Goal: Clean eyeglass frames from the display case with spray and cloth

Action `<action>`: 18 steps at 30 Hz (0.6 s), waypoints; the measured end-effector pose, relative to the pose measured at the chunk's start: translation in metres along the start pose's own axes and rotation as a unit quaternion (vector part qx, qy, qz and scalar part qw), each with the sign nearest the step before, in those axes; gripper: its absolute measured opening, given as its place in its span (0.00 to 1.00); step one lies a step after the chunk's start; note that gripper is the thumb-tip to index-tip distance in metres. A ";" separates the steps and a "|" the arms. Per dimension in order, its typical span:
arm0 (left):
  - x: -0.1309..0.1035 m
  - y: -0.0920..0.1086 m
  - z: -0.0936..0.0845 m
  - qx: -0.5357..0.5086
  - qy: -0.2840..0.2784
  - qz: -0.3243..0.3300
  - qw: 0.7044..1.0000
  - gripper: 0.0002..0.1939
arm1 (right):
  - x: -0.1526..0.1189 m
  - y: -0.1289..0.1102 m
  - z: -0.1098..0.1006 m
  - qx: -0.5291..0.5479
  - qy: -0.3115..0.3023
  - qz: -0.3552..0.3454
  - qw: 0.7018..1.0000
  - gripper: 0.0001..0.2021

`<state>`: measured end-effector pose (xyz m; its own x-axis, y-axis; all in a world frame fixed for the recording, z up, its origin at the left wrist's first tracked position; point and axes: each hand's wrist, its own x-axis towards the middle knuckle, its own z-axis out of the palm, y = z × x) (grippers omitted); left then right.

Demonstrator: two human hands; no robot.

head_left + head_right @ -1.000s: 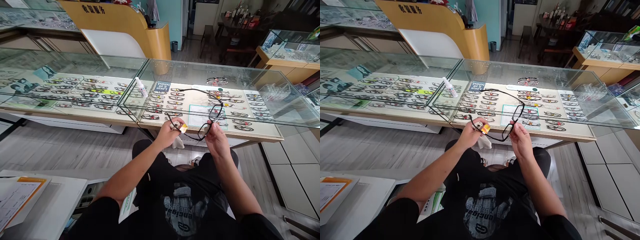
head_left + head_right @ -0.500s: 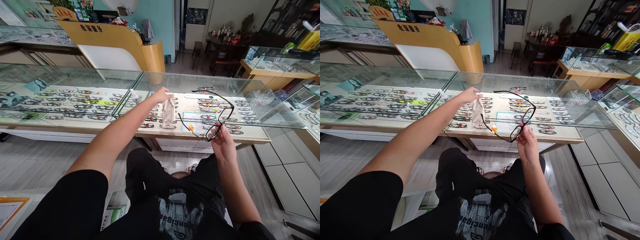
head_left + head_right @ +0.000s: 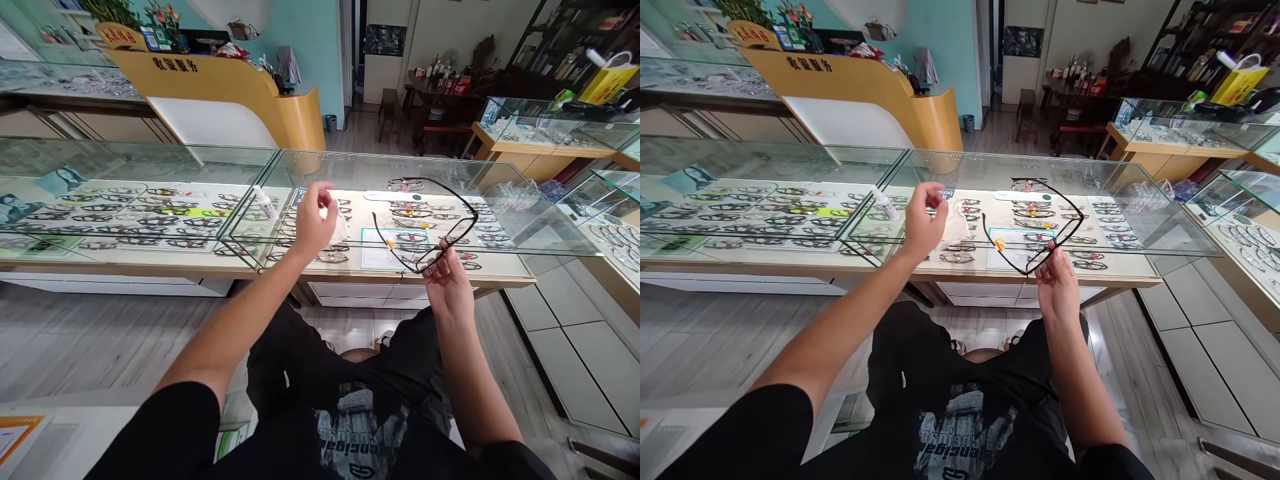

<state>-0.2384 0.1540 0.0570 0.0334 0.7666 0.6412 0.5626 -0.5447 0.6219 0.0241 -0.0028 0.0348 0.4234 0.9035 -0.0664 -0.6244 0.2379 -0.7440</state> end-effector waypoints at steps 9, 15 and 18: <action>-0.103 0.055 0.012 0.025 -0.106 0.310 0.944 0.12 | -0.001 0.027 0.020 -0.003 -0.042 0.064 0.997 0.19; -0.094 0.045 0.009 -0.055 -0.125 0.295 0.946 0.10 | -0.012 0.034 0.021 0.021 -0.048 0.123 0.991 0.19; -0.091 0.045 0.001 -0.063 -0.099 0.315 0.942 0.10 | -0.021 0.033 0.026 0.006 -0.066 0.120 0.991 0.18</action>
<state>-0.2156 0.0600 0.0257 0.4889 0.3187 0.8120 0.2776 -0.9393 0.2015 -0.0225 -0.0042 0.0293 0.1725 0.9730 -0.1533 -0.7049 0.0132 -0.7092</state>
